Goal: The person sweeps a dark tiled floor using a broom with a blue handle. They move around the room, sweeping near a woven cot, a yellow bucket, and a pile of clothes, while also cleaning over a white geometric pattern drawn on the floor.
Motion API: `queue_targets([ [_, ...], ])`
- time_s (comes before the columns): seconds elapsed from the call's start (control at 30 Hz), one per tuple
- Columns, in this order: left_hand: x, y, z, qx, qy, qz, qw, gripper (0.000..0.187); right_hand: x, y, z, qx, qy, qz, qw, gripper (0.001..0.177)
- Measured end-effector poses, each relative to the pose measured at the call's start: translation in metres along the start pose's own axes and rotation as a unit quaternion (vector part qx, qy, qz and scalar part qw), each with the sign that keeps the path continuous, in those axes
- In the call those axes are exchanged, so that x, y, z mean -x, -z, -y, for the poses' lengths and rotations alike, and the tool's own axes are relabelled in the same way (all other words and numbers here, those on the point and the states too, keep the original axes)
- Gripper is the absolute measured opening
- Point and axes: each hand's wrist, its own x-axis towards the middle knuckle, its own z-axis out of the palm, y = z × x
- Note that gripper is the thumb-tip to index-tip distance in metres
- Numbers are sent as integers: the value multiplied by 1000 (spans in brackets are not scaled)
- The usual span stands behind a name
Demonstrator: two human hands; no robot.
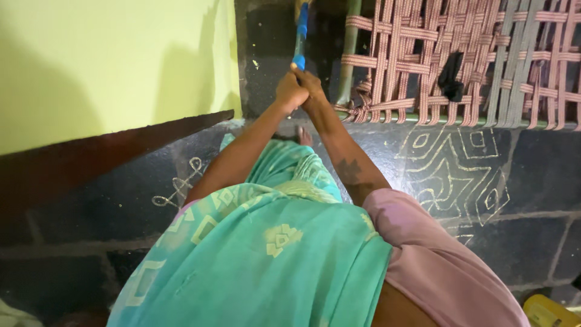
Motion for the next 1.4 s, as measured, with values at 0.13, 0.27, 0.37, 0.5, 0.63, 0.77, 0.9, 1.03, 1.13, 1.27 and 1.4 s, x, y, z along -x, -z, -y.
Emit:
queue_targets([
  [0.13, -7, 13, -28, -5, 10, -3, 1000, 64, 12, -17, 26, 16, 37, 18, 999, 26],
  [0.27, -33, 10, -31, -23, -33, -52, 998, 58, -20, -17, 42, 28, 37, 36, 998, 26],
  [0.37, -63, 0, -22, -17, -5, -54, 998, 56, -62, -12, 47, 65, 54, 46, 995, 26],
  [0.5, -105, -22, -16, -45, 28, -41, 998, 48, -82, -9, 51, 91, 23, 35, 995, 26],
  [0.63, -120, -40, -31, -64, 61, -10, 996, 46, -91, 8, 64, 83, 5, 10, 997, 26],
  [0.77, -133, -39, -76, -62, 77, 7, 995, 51, -111, 21, 92, 79, 9, -14, 997, 26],
  [0.9, -151, -15, -118, -34, 82, 42, 995, 54, -133, 16, 122, 81, 15, -22, 996, 26],
  [1.03, -175, -13, -128, -26, 1, -5, 1000, 54, -156, 15, 151, 85, 21, -26, 996, 26],
  [1.13, -194, -26, -131, -3, -4, -29, 1000, 59, -176, 16, 174, 96, 27, -20, 995, 26],
  [1.27, -246, -43, -142, -24, 21, -40, 999, 56, -210, 16, 205, 123, 38, -4, 992, 26],
  [1.4, -302, -56, -150, -50, 29, -49, 997, 47, -240, 16, 233, 144, 48, 3, 988, 26],
])
